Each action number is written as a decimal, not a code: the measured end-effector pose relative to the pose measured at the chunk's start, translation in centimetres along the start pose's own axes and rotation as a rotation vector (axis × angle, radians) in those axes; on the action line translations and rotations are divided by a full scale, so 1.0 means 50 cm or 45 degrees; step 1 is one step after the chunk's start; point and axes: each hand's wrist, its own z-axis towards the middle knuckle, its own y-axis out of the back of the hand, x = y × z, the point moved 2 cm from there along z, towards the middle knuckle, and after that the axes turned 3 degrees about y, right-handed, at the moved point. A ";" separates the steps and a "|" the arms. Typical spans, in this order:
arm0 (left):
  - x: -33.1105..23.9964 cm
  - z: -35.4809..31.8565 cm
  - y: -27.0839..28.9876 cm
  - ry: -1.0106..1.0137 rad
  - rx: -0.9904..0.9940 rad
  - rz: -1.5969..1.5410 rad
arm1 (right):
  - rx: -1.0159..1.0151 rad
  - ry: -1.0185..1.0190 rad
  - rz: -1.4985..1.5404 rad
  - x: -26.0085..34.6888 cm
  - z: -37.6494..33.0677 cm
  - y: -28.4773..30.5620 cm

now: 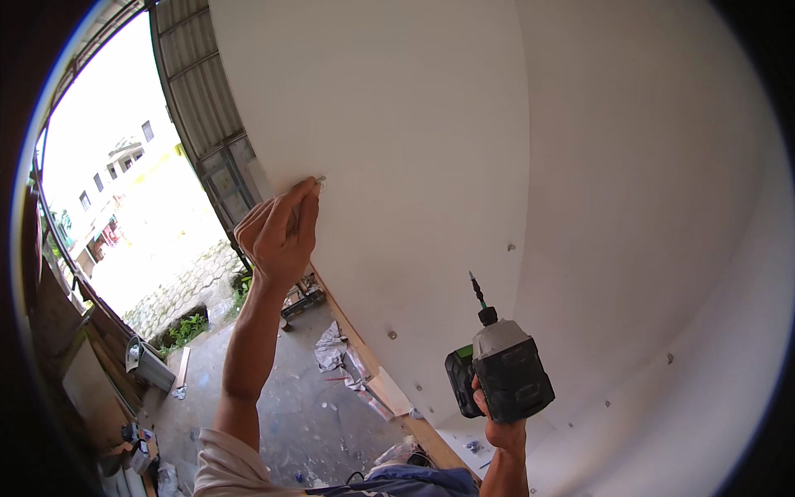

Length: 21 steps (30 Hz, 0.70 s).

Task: The person marks positions on a cabinet interior using a piece of wood and a pencil, prepares screws, and then installs small metal brackets into the cabinet walls using a power drill.

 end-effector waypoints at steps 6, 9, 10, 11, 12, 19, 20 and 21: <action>-0.004 -0.003 0.007 0.043 -0.078 -0.118 | 0.121 0.075 -0.092 0.060 0.044 -0.028; -0.006 -0.002 -0.026 0.106 -0.072 -0.109 | 0.249 0.135 -0.187 0.052 0.081 -0.028; -0.006 -0.003 -0.040 0.112 -0.090 -0.096 | 0.288 0.146 -0.206 0.035 0.110 -0.022; -0.007 -0.008 -0.048 0.119 -0.100 -0.085 | 0.312 0.169 -0.159 0.034 0.119 -0.031; -0.008 -0.012 -0.055 0.114 -0.096 -0.077 | 0.337 0.193 -0.113 0.036 0.128 -0.041; -0.012 -0.021 -0.073 0.091 -0.128 -0.102 | 0.324 0.040 0.313 0.055 0.184 -0.090; -0.013 -0.021 -0.073 0.075 -0.118 -0.084 | 0.374 0.076 0.283 0.057 0.193 -0.096; -0.013 -0.022 -0.074 0.070 -0.112 -0.081 | 0.424 0.112 0.252 0.060 0.202 -0.102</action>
